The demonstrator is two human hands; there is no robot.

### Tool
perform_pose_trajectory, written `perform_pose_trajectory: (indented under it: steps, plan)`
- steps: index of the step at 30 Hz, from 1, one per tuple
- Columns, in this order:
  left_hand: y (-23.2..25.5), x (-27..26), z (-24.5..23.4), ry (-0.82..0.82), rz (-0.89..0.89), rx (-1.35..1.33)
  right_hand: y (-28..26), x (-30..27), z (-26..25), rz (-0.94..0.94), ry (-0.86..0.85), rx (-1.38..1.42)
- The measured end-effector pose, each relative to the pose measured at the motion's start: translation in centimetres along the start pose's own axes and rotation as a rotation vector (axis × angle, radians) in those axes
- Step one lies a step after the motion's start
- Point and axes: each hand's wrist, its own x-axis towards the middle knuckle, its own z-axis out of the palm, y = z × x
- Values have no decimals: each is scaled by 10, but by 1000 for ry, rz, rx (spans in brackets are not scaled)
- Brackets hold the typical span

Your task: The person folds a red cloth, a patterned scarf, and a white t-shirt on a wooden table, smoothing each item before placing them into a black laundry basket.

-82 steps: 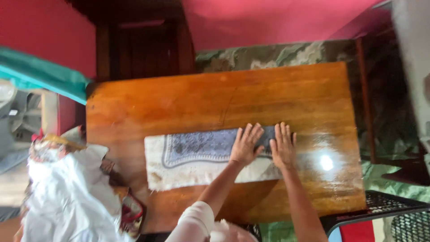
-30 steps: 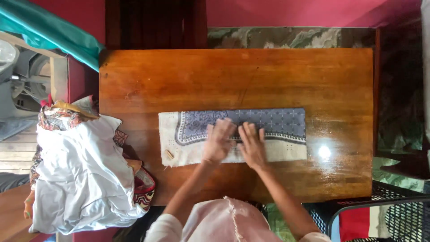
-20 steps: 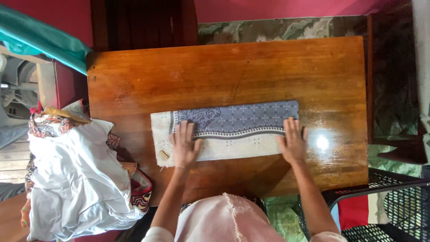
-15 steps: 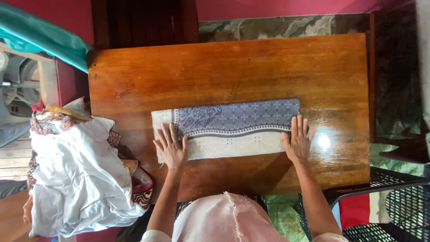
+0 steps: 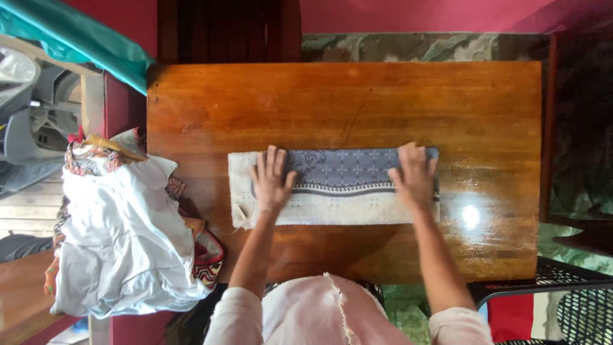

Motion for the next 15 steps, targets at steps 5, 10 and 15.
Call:
perform_pose_trajectory:
  steps: [5,10,15]
  plan:
    - [-43,-6,-4,-8,-377,103,20,-4,-14,321,-288,174]
    - [-2,-24,55,353,140,-97,-84,-1,-27,148,-192,215]
    - [17,-50,40,12,153,-8,-68,-39,6,6,-215,275]
